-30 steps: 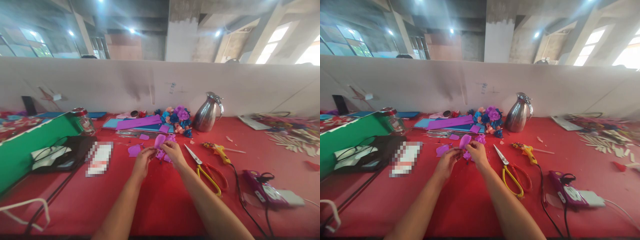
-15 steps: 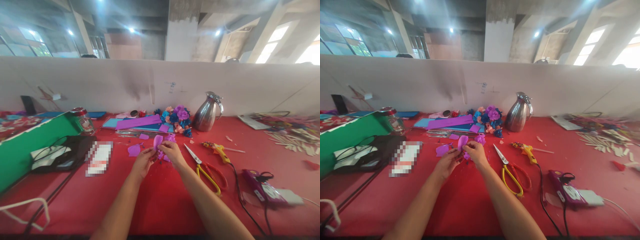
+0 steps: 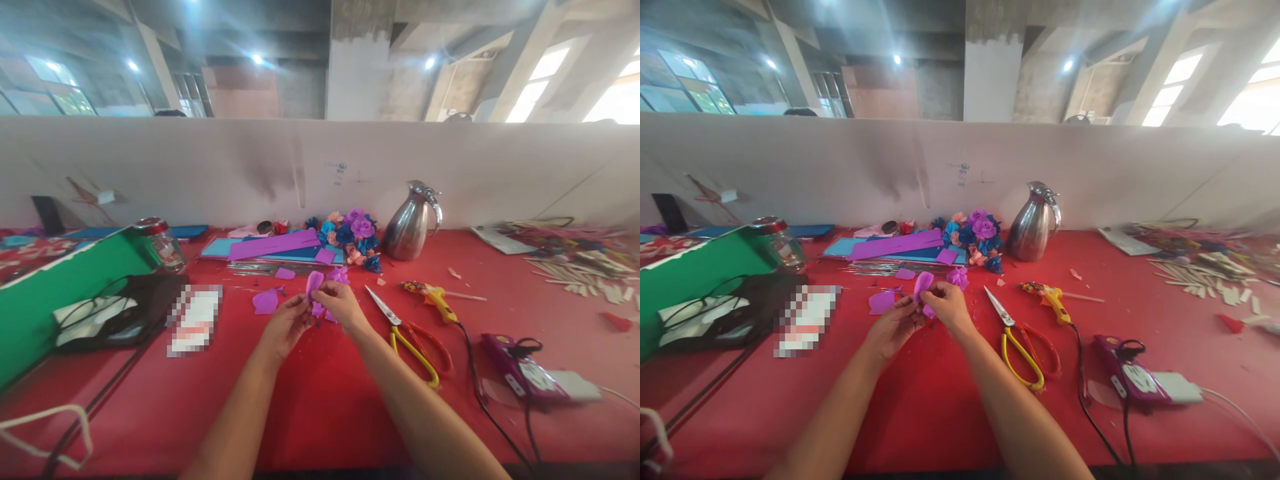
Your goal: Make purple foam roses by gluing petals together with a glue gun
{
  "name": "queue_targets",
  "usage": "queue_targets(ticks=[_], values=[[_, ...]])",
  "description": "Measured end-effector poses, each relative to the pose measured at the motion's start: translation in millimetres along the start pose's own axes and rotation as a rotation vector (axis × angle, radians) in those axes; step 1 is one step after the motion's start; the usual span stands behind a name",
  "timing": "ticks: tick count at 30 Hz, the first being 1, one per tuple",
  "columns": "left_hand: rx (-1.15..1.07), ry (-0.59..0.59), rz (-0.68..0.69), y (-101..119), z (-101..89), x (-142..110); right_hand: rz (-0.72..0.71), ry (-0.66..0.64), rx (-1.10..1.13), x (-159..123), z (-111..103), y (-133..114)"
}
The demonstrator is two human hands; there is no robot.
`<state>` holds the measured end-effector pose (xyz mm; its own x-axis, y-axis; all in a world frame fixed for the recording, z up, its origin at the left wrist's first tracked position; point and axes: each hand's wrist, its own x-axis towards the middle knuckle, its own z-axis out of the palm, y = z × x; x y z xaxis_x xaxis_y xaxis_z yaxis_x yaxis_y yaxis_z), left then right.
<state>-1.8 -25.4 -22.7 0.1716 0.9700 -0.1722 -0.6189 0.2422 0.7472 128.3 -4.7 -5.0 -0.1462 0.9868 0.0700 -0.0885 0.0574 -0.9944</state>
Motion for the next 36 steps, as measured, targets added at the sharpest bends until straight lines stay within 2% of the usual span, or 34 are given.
queue_targets(ticks=[11, 19, 25, 29, 36], values=[[0.029, -0.020, -0.008, -0.3, -0.9, -0.8, -0.024, -0.002, -0.014, -1.1, -1.5, -2.7], [-0.043, 0.029, 0.014, 3.9, 0.5, -1.7, -0.060, -0.108, 0.052, -6.9, 1.6, -10.4], [-0.123, 0.040, 0.037, 4.3, -1.3, -0.6, -0.206, -0.058, -0.093, -10.2, 6.3, -7.7], [-0.131, 0.029, 0.056, 3.7, -2.3, -0.3, -0.232, -0.013, -0.182, -12.8, 9.7, -8.1], [-0.123, 0.014, 0.048, 4.9, -1.2, -3.3, -0.240, -0.048, -0.124, -15.6, 9.8, -12.4]])
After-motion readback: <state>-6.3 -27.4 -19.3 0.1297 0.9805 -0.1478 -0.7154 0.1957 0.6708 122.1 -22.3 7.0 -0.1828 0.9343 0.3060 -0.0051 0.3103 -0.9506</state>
